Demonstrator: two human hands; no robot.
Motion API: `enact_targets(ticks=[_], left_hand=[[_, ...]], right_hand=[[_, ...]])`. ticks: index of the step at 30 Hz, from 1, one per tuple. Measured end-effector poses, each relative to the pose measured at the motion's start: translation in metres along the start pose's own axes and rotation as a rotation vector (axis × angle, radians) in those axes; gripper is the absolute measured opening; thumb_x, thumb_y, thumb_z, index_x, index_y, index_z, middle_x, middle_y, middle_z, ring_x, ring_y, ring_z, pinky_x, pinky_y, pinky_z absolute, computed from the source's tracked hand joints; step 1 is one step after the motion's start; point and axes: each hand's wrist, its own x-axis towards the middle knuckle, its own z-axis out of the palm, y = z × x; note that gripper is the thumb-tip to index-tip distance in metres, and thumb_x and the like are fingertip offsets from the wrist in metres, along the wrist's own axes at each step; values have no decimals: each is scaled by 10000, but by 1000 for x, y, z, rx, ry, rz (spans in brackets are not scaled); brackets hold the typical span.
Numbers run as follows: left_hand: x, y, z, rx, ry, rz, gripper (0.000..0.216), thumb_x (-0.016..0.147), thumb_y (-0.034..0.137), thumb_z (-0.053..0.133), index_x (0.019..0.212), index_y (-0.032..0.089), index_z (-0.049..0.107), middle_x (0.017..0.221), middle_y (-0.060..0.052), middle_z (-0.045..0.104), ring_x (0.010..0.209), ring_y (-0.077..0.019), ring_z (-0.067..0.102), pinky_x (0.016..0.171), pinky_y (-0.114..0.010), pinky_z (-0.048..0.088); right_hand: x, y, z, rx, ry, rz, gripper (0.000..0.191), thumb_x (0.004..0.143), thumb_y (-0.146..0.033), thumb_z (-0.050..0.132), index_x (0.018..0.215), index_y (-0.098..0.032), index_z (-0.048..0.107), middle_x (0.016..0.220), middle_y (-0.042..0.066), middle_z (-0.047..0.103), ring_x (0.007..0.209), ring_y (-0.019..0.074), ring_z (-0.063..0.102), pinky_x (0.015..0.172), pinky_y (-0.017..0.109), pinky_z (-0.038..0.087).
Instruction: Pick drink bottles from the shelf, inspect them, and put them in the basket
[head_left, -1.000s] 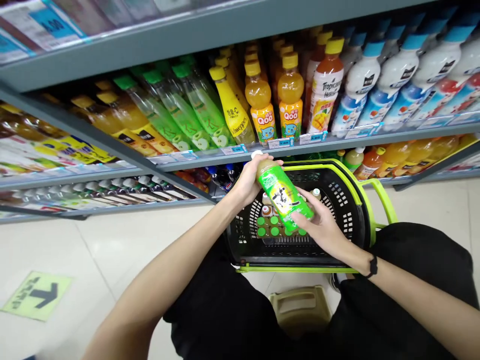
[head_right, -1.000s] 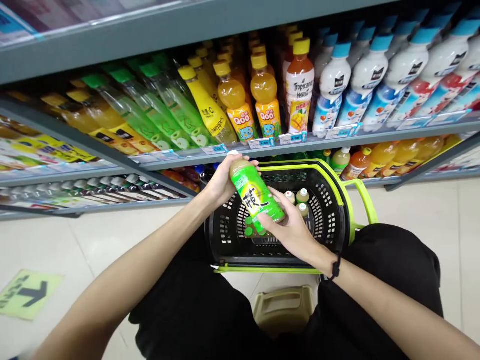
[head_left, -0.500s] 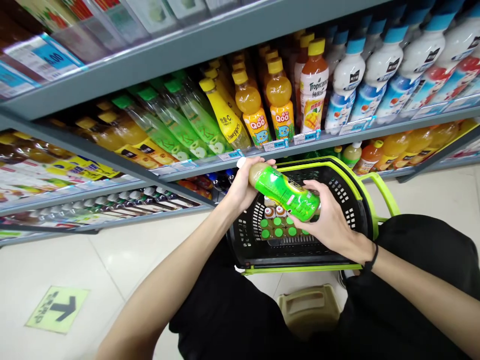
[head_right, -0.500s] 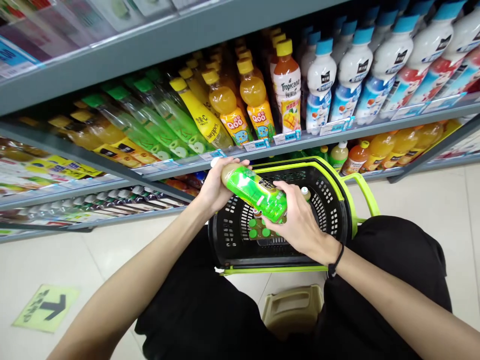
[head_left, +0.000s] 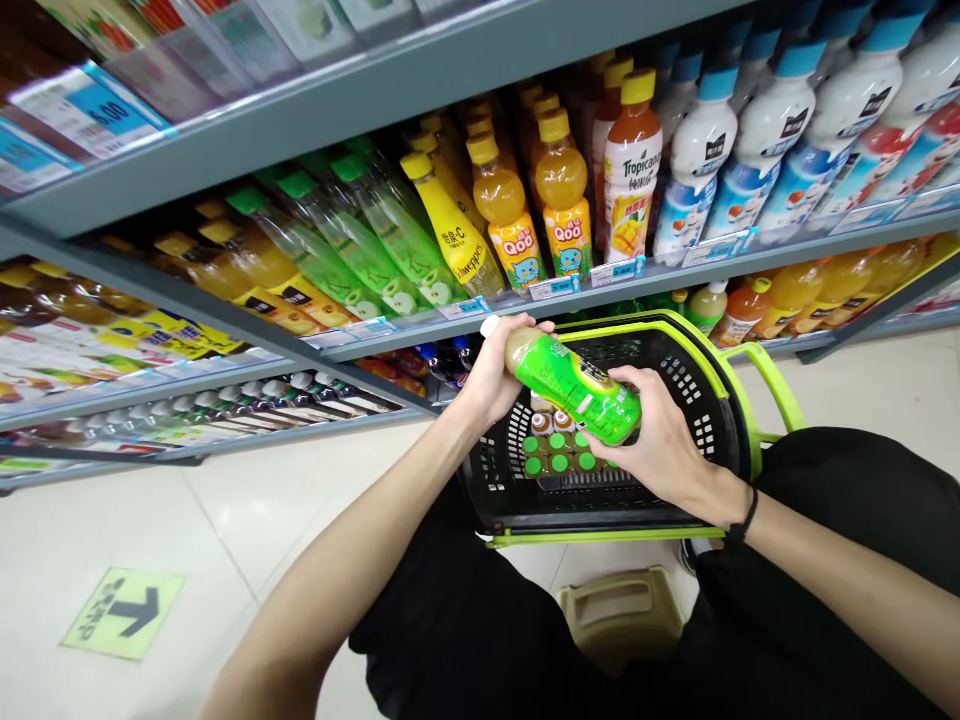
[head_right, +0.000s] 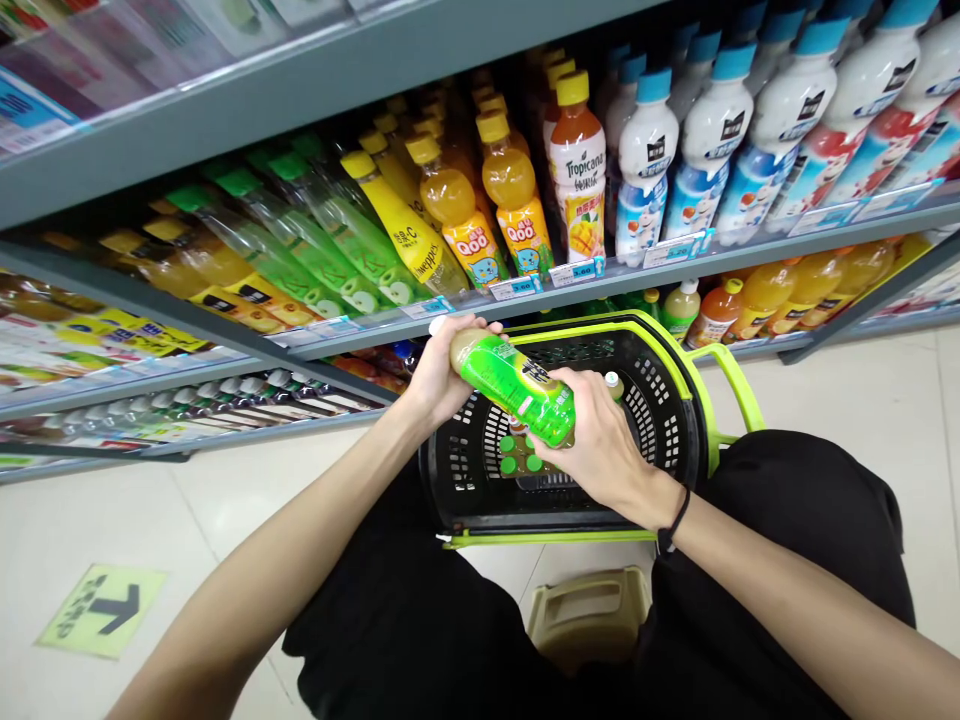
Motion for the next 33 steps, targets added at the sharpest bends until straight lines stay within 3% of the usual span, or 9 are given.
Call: enact_targets(ticks=[7,11,18,21,24,28,31,33], left_hand=[[-3,-6,-7,108,-24,66,374,886,527,704,1007,179,638,1020,-62,778,879,-179,731,846,-301,580],[-9,-3,-6,133,-76,122,539,926,650,591,1156,167,658,1134,-103,783,1059,-233,741,975,-355,571],[-11,1,-8,155,-165,111,530,920,511,559,1283,132,635,1275,-133,749,1247,-311,682,1070,-450,535],[-7,-5,-12,223,-175,129,515,882,469,664,1273,134,655,1298,-125,739,1246,-308,675,1021,-416,558],[-2,-12,-14,339,-127,157,472,893,500,728,1178,125,708,1238,-129,754,1158,-294,708,931,-363,577],[2,-19,-17,415,-57,148,574,889,646,725,1135,127,739,1184,-142,763,1055,-283,731,823,-325,579],[4,-19,-19,419,-47,157,595,888,669,720,1141,130,742,1194,-144,758,1029,-271,734,808,-318,582],[4,-18,-20,437,-52,169,591,900,665,711,1152,131,733,1193,-141,757,1003,-254,736,805,-313,584]], right_hand=[[3,-11,-1,277,-107,333,789,720,-391,875,1375,-223,470,1188,109,693,1068,297,693,909,454,563],[4,-16,2,664,-170,542,744,803,-465,845,1405,-251,465,1175,86,707,1050,259,709,869,394,589],[10,-21,-1,1175,-197,836,536,879,-484,764,1323,-267,556,1347,67,666,924,212,730,678,330,630],[13,-23,-5,1323,-222,918,474,866,-485,704,1224,-194,592,1203,111,727,803,236,736,623,372,626],[15,-25,-5,1333,-304,941,490,887,-558,606,1129,-133,627,977,140,765,674,238,721,612,384,617],[15,-26,-2,1221,-374,940,599,905,-683,517,1019,-108,642,843,152,754,597,216,694,584,345,600],[15,-26,-1,1172,-360,950,591,912,-712,549,1008,-133,614,802,112,724,585,201,657,557,352,606],[15,-26,-1,1140,-328,953,563,904,-685,627,1105,-160,597,833,75,709,622,202,657,543,361,619]])
